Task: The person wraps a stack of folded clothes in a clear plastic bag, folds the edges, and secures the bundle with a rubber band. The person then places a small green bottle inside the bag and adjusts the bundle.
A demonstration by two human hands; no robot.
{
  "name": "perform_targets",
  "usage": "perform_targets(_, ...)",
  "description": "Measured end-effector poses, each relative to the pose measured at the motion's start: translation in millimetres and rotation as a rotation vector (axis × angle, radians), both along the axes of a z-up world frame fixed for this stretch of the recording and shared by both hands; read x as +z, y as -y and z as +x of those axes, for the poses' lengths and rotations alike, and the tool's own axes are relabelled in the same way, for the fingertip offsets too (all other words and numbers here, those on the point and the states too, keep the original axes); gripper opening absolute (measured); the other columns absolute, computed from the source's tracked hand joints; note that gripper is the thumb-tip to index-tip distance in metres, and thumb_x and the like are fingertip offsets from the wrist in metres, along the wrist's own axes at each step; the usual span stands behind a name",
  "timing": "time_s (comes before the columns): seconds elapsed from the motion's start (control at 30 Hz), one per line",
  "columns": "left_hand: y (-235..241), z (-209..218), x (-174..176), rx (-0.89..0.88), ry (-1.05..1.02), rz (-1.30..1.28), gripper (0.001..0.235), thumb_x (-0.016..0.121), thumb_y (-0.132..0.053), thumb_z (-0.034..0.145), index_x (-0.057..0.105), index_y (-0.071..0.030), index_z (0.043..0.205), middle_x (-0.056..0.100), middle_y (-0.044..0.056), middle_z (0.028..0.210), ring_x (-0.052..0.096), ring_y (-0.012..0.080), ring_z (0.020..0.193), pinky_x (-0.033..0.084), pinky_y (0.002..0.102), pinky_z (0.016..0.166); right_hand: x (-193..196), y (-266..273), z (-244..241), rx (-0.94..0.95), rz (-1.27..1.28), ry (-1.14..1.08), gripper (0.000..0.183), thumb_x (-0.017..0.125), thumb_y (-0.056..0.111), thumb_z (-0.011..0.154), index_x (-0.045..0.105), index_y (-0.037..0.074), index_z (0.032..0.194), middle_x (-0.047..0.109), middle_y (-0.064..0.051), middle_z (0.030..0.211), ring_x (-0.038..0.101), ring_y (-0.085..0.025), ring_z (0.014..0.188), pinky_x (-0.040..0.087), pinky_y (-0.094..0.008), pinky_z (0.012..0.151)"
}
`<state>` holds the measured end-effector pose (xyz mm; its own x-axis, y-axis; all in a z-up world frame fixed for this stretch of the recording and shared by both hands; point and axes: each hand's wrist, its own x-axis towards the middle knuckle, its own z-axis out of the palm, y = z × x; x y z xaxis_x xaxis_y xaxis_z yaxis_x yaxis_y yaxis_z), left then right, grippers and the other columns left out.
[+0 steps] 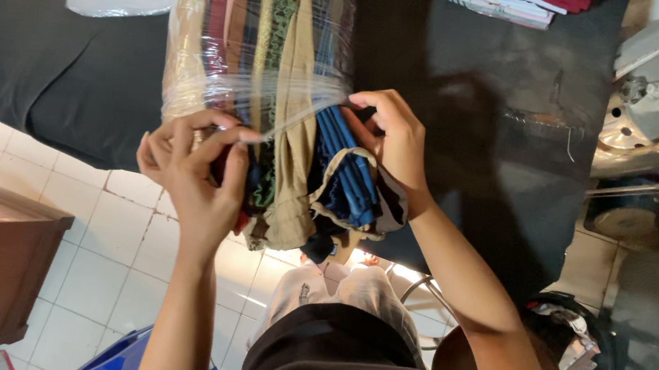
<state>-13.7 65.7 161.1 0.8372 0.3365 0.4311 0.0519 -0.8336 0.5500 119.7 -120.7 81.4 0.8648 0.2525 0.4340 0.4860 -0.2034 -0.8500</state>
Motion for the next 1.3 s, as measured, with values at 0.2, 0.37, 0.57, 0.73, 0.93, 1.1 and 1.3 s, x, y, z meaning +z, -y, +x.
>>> perform_targets(0.2,7.5,5.4,4.7,-0.089,0.001,0.095,0.026,0.066,-0.006,0.093,0.081,-0.019,0.109,0.065,-0.004,0.126,0.047,0.0251,0.125,0.024,0.044,0.116,-13.5,-1.0,4.5,-0.028,-0.056,0.119,0.02,0.075,0.001,0.098,0.069,0.001,0.117,0.07,-0.01,0.104,0.066,-0.017,0.081,0.053,-0.027,0.071)
perform_targets(0.37,17.4,7.8,9.6,-0.181,0.01,0.124,0.023,0.07,-0.003,0.091,0.079,-0.022,0.1,0.065,-0.004,0.118,0.054,0.024,0.115,0.031,0.043,0.111,-23.1,11.6,-0.6,0.102,-0.097,0.143,0.038,0.067,-0.01,0.092,0.062,-0.005,0.129,0.066,-0.016,0.117,0.07,-0.024,0.098,0.057,-0.029,0.084)
perform_targets(0.57,30.2,11.4,10.8,-0.132,0.03,0.196,0.018,0.072,-0.008,0.094,0.074,-0.016,0.11,0.064,0.001,0.117,0.055,0.0266,0.109,0.038,0.042,0.103,-29.0,35.7,-4.0,0.107,-0.164,0.219,0.035,0.066,-0.012,0.092,0.063,-0.003,0.126,0.065,-0.015,0.119,0.069,-0.025,0.103,0.056,-0.029,0.088)
perform_targets(0.73,40.0,16.1,5.8,-0.064,0.008,0.336,0.015,0.073,-0.011,0.099,0.073,-0.009,0.114,0.065,0.003,0.117,0.056,0.0292,0.111,0.037,0.045,0.102,-29.4,31.8,-9.8,0.057,-0.012,0.123,0.026,0.072,-0.011,0.093,0.069,-0.001,0.118,0.067,-0.009,0.107,0.067,-0.016,0.092,0.053,-0.027,0.078)
perform_targets(0.93,26.7,16.2,6.4,-0.133,0.049,0.293,0.026,0.068,-0.003,0.097,0.073,-0.002,0.123,0.063,0.007,0.111,0.058,0.0273,0.104,0.043,0.042,0.092,-15.5,8.8,-9.7,0.011,0.086,0.016,0.015,0.078,-0.007,0.094,0.071,0.002,0.105,0.067,-0.006,0.098,0.064,-0.007,0.081,0.05,-0.021,0.065)
perform_targets(1.1,19.6,13.3,2.2,-0.184,0.126,0.276,0.034,0.069,0.004,0.089,0.073,-0.001,0.123,0.06,0.008,0.103,0.056,0.0275,0.097,0.049,0.04,0.087,-3.9,3.7,-8.8,0.036,-0.03,0.102,0.017,0.075,-0.004,0.097,0.066,0.001,0.111,0.063,-0.01,0.105,0.066,-0.016,0.093,0.054,-0.027,0.075)
perform_targets(1.3,12.8,14.0,-2.4,-0.206,0.142,0.236,0.03,0.075,0.005,0.091,0.075,-0.003,0.12,0.059,0.006,0.097,0.055,0.0252,0.092,0.048,0.038,0.082,-2.6,1.7,-17.5,0.077,-0.085,0.22,0.024,0.066,-0.006,0.098,0.062,-0.002,0.121,0.064,-0.013,0.115,0.071,-0.024,0.101,0.058,-0.03,0.084)
